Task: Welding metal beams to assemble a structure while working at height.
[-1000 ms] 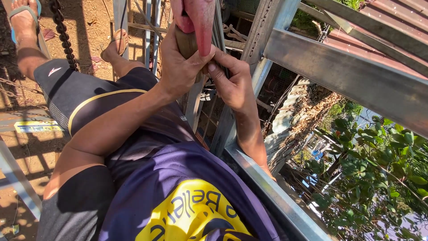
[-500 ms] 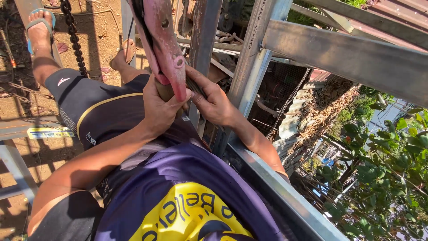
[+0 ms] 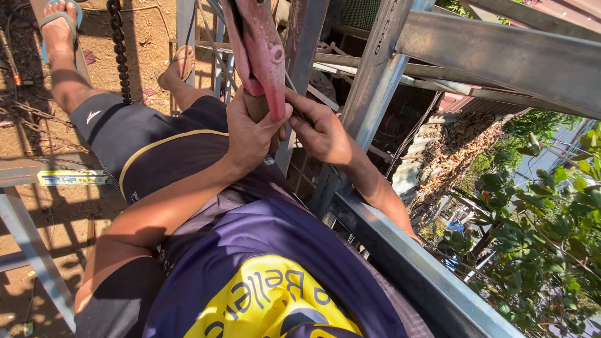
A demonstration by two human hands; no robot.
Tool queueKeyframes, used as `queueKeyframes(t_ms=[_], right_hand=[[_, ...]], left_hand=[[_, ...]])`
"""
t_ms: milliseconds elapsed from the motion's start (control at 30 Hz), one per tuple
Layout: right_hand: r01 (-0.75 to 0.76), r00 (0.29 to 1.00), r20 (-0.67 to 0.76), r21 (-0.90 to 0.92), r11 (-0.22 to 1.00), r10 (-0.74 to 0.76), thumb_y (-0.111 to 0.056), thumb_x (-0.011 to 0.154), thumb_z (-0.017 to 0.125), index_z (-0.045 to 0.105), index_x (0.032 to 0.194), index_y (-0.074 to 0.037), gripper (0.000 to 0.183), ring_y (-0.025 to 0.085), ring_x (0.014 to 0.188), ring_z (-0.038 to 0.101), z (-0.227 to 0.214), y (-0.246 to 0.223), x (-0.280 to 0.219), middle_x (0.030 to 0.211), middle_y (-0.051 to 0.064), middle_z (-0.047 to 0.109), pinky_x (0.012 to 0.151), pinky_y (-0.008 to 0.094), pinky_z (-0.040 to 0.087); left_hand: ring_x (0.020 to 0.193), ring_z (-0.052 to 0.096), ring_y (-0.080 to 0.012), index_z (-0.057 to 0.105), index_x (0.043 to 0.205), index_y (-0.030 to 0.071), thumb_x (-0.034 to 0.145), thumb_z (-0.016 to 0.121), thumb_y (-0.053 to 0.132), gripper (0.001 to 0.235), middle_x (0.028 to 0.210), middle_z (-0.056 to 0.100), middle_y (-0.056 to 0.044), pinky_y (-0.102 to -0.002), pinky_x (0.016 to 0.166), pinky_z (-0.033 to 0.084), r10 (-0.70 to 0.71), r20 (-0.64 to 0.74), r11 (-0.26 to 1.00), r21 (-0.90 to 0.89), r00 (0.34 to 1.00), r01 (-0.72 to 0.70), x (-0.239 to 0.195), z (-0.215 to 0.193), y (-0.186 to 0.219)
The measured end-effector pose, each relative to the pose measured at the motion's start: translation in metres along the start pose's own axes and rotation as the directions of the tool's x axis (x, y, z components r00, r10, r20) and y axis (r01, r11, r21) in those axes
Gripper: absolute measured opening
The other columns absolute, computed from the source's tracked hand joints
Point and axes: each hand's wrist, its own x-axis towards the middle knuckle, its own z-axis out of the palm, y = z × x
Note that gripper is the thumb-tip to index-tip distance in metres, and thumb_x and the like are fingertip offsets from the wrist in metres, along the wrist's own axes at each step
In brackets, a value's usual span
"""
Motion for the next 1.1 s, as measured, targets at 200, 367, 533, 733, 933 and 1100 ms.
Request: queueKeyframes(t_ms=[200,367,533,733,933,1100], right_hand=[[-0.014,0.999,0.039,0.018,1.000,0.013,-0.002,0.109,0.044,0.044,0.149,0.000,0.040,0.018,0.093,0.052,-0.019,0.019,-0.007,0.118,0.016,0.054,0.077,0.036,0.047],[-0.028,0.999,0.040,0.083,0.996,0.025,-0.007,0.109,0.042,0.055,0.132,0.002,0.028,0.012,0.037,0.052,-0.016,0.031,-0.004,0.070,0.007,0.057,0.035,0.026,0.044],[-0.091,0.996,0.008,0.070,0.993,0.091,-0.015,0.109,0.049,0.057,0.133,0.001,0.030,0.013,0.044,0.052,0.017,0.000,0.006,0.063,0.010,0.059,0.041,0.027,0.042],[-0.019,0.992,-0.115,0.282,0.959,0.053,-0.014,0.109,0.047,0.048,0.136,-0.001,0.030,0.008,0.046,0.034,-0.001,-0.001,0.002,0.069,0.002,0.039,0.041,0.023,0.033],[0.463,0.855,-0.336,0.148,0.874,-0.397,-0.021,0.108,0.055,0.046,0.095,-0.008,0.020,0.009,0.034,0.030,-0.014,0.018,0.004,0.051,0.001,0.038,0.032,0.025,0.032],[0.750,0.602,-0.315,-0.094,0.655,-0.734,-0.050,0.094,0.063,0.041,0.077,-0.015,0.045,0.011,0.033,0.031,-0.052,-0.019,-0.032,0.044,-0.002,0.036,0.034,0.026,0.034]], left_hand=[[0.043,0.066,-0.0206,0.055,0.109,0.005,0.094,0.079,0.013,0.029,0.060,0.066,-0.012,-0.029,0.046,0.055,-0.045,0.007,0.999,0.004,0.999,0.045,-0.004,0.004,0.016],[0.040,0.064,-0.0195,0.055,0.107,0.004,0.095,0.077,0.009,0.025,0.055,0.064,-0.011,-0.028,0.044,0.053,-0.019,0.012,0.998,0.057,1.000,0.019,-0.011,-0.009,0.010],[0.044,0.066,-0.0186,0.056,0.108,0.004,0.095,0.077,0.005,0.025,0.057,0.066,-0.011,-0.028,0.050,0.054,0.024,0.046,0.998,0.057,0.999,-0.026,-0.004,0.002,0.021],[0.045,0.068,-0.0231,0.054,0.109,0.003,0.095,0.073,0.002,0.023,0.062,0.068,-0.014,-0.034,0.050,0.057,0.090,0.038,0.996,0.023,0.995,-0.091,-0.012,-0.030,-0.009],[0.048,0.067,-0.0301,0.052,0.106,-0.004,0.096,0.070,0.001,0.022,0.063,0.060,-0.020,-0.038,0.050,0.058,0.176,-0.081,0.984,-0.019,0.981,-0.178,0.009,-0.047,0.049],[0.052,0.068,-0.0295,0.050,0.107,0.000,0.102,0.066,0.005,0.017,0.066,0.058,-0.017,-0.038,0.052,0.060,0.188,-0.109,0.981,-0.028,0.976,-0.192,0.015,-0.050,0.067]])
